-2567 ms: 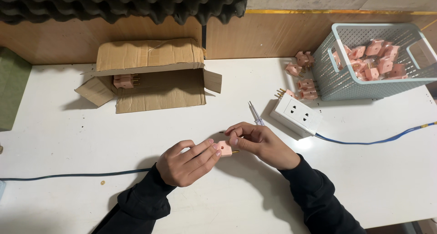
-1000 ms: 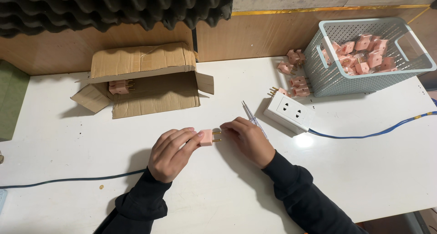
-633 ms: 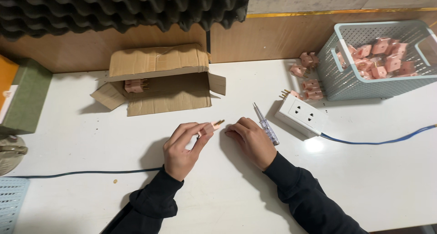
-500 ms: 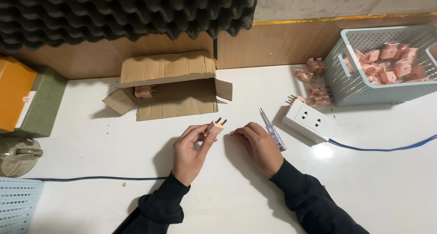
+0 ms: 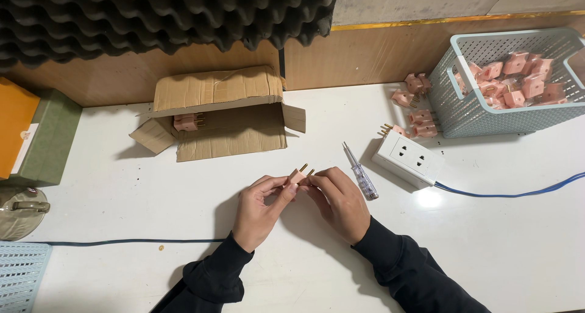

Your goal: The person assembles an electrical plug by connecting a wire to the internal terminals with a screwdriver, fitting the components into a plastic casing, and then testing the connection by inserting the plug into a power strip.

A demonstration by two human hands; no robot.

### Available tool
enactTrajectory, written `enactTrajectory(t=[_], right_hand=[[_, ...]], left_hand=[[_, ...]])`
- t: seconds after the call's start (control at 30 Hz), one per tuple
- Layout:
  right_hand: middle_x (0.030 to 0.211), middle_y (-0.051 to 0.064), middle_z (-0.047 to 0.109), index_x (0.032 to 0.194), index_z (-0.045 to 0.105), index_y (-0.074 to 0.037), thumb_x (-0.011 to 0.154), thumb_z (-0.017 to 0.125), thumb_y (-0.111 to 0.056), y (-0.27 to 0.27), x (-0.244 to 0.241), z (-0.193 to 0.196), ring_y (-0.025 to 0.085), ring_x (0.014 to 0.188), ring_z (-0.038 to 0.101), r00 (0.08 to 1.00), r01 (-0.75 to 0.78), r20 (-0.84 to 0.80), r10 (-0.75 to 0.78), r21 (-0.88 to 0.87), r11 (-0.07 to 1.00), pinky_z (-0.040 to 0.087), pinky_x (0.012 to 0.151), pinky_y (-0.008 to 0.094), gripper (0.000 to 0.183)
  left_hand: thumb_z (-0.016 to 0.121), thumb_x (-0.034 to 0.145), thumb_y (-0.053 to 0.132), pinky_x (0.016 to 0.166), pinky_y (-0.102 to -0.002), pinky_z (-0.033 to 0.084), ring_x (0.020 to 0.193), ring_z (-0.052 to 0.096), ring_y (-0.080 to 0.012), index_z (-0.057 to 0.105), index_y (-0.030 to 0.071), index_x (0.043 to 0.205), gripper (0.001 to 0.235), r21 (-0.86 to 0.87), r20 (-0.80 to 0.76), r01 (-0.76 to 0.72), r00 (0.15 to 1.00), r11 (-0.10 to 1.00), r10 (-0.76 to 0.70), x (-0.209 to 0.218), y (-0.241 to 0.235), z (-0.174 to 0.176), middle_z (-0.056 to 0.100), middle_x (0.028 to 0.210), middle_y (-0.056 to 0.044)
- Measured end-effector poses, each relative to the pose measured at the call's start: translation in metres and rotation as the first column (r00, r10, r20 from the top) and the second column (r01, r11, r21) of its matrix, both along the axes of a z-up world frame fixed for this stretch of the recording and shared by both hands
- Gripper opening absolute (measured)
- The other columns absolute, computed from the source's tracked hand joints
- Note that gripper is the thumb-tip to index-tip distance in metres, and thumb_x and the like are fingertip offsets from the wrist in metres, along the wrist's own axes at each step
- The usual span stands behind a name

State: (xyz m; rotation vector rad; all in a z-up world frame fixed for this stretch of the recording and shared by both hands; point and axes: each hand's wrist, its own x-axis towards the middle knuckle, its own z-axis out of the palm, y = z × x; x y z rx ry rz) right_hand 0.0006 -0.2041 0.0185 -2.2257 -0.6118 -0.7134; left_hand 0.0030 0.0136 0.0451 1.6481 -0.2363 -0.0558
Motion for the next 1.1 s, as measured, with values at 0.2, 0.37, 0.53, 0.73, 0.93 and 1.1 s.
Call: enactTrajectory(t=[0.2,0.37,0.53,0.73,0.93,1.1], right_hand=[[0.089,0.006,0.068,0.111,0.08,-0.008,0.105,0.082,-0.011,0.0,0.0,0.008,0.029,0.082,0.075,1.0,0.018,0.027,-0.016,-0.064,0.998,0.063,0.069,0.039,0.007],[0.088,0.008,0.064,0.111,0.078,-0.007,0.106,0.081,-0.011,0.003,0.0,0.02,0.031,0.079,0.072,0.994,0.002,0.113,0.017,-0.164,0.986,0.061,0.067,0.04,0.006],[0.088,0.007,0.061,0.111,0.077,-0.008,0.109,0.078,-0.014,0.0,0.001,0.02,0.031,0.078,0.071,0.988,0.015,0.155,0.02,-0.216,0.976,0.06,0.065,0.038,0.007],[0.11,0.017,0.062,0.122,0.073,-0.002,0.114,0.073,-0.007,-0.005,0.001,0.021,0.033,0.086,0.065,0.992,-0.017,0.119,0.047,-0.244,0.97,0.055,0.068,0.043,0.009],[0.116,0.012,0.063,0.121,0.065,-0.006,0.108,0.084,-0.022,-0.023,0.006,0.023,0.029,0.094,0.069,0.999,0.034,-0.035,-0.038,-0.101,0.994,0.056,0.073,0.038,0.028],[0.125,0.017,0.071,0.15,0.065,0.0,0.111,0.077,-0.025,-0.057,-0.005,0.033,0.034,0.106,0.07,0.963,0.268,0.115,-0.244,-0.323,0.908,0.06,0.091,0.045,0.047]], left_hand=[[0.084,0.106,0.017,0.1,-0.043,0.067,0.103,0.082,-0.0155,0.084,-0.006,0.129,0.032,-0.006,-0.004,0.048,0.999,0.999,-0.048,0.003,0.001,-0.011,0.083,0.11,-0.014],[0.085,0.105,0.018,0.095,-0.04,0.068,0.097,0.082,-0.0155,0.086,-0.003,0.126,0.03,0.079,0.032,-0.022,0.999,0.997,0.019,0.0,0.001,-0.008,0.083,0.104,-0.011],[0.086,0.103,0.017,0.093,-0.037,0.068,0.098,0.084,-0.0159,0.087,0.0,0.125,0.028,0.153,0.092,-0.061,0.995,0.986,0.047,0.0,-0.003,-0.013,0.085,0.103,-0.009],[0.083,0.099,0.02,0.085,-0.026,0.059,0.083,0.075,-0.0098,0.091,0.011,0.113,0.018,0.214,0.172,-0.089,0.984,0.973,0.053,-0.002,-0.006,-0.017,0.083,0.095,0.003],[0.087,0.095,0.022,0.089,-0.026,0.063,0.088,0.081,-0.0117,0.096,0.013,0.119,0.028,0.182,-0.026,-0.077,0.996,0.98,0.083,0.0,-0.008,-0.017,0.087,0.101,0.003],[0.083,0.097,0.032,0.087,-0.026,0.058,0.086,0.069,-0.0123,0.095,0.007,0.118,0.034,0.103,-0.15,-0.172,0.971,0.98,0.186,0.004,-0.002,-0.008,0.085,0.102,0.001]])
